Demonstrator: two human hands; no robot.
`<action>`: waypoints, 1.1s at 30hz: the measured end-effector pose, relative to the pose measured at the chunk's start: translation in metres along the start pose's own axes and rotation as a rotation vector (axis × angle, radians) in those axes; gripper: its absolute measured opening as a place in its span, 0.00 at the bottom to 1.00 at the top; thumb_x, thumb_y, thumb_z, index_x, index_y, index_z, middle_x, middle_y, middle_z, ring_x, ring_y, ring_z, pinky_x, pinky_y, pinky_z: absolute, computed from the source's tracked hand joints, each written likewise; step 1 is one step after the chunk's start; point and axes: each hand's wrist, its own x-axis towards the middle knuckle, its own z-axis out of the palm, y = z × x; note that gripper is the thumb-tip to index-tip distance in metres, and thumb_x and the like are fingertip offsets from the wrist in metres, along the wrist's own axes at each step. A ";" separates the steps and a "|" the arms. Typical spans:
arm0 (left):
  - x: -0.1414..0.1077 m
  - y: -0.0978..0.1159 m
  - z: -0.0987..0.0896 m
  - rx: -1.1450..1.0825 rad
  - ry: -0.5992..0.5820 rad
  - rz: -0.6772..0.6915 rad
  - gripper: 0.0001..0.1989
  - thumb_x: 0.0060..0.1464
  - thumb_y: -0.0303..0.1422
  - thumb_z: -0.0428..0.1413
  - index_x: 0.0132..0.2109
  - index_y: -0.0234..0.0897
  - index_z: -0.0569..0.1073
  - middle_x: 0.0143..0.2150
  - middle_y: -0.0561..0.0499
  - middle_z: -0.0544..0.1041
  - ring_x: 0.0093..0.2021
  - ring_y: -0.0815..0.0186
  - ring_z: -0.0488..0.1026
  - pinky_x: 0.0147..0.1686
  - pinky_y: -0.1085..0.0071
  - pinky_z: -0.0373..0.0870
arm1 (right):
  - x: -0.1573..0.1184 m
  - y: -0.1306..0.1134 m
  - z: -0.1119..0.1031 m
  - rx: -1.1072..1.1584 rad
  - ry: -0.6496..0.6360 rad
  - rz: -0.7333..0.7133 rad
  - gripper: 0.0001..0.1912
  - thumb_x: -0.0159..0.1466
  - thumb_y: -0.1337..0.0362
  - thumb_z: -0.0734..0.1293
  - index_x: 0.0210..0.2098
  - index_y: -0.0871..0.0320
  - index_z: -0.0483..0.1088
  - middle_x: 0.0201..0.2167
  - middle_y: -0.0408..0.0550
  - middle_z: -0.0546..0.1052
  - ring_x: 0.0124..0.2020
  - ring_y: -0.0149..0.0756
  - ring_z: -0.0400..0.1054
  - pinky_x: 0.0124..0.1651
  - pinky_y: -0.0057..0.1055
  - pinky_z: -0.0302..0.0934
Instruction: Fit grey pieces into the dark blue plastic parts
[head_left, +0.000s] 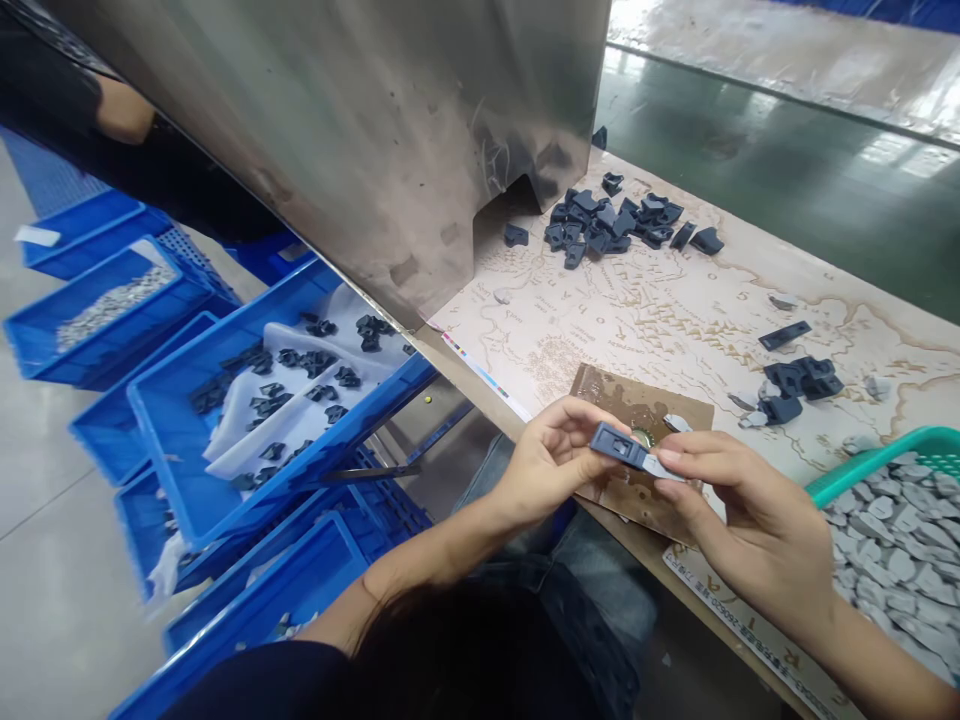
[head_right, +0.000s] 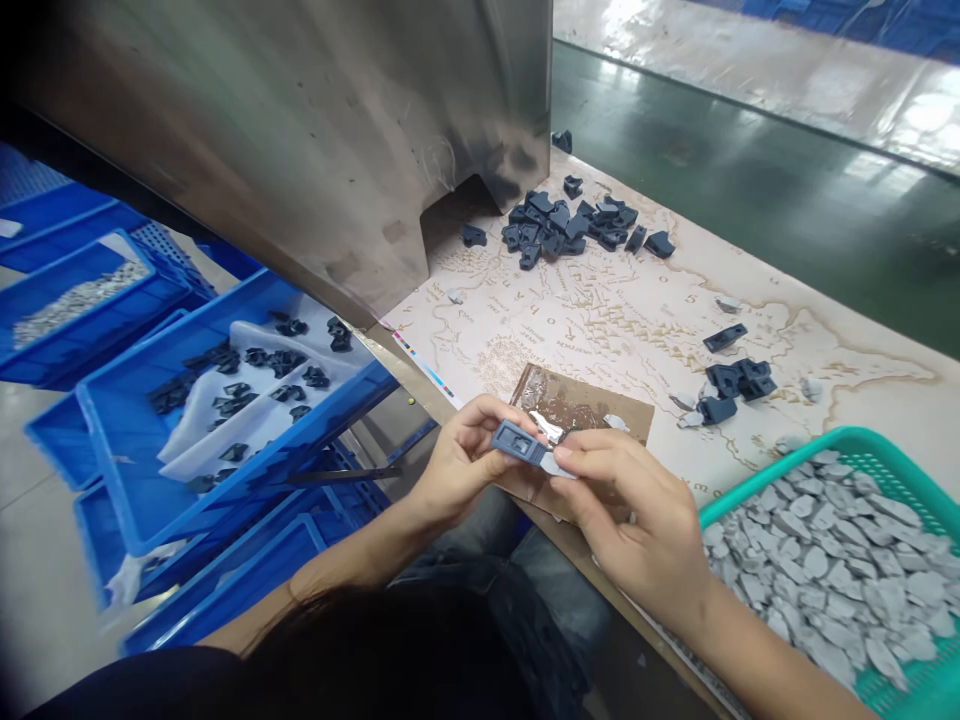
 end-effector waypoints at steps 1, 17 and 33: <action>0.003 0.002 -0.003 0.035 -0.028 -0.039 0.15 0.46 0.37 0.67 0.37 0.35 0.72 0.36 0.50 0.79 0.37 0.68 0.78 0.39 0.76 0.75 | 0.001 -0.002 0.000 -0.023 0.005 0.029 0.08 0.63 0.74 0.66 0.40 0.56 0.70 0.36 0.48 0.76 0.37 0.35 0.73 0.36 0.27 0.69; 0.226 0.026 -0.032 1.674 -0.126 0.306 0.28 0.59 0.33 0.54 0.65 0.32 0.59 0.68 0.38 0.56 0.70 0.51 0.46 0.67 0.52 0.47 | 0.168 0.169 -0.141 -0.499 0.493 0.980 0.15 0.66 0.69 0.66 0.23 0.62 0.62 0.17 0.35 0.63 0.16 0.23 0.59 0.21 0.22 0.59; 0.227 0.017 -0.039 1.687 -0.124 0.257 0.19 0.58 0.25 0.49 0.57 0.35 0.66 0.58 0.38 0.65 0.55 0.53 0.67 0.50 0.61 0.68 | 0.080 0.081 -0.182 -0.947 -0.004 0.606 0.15 0.54 0.47 0.69 0.27 0.51 0.76 0.20 0.47 0.75 0.17 0.38 0.66 0.19 0.31 0.49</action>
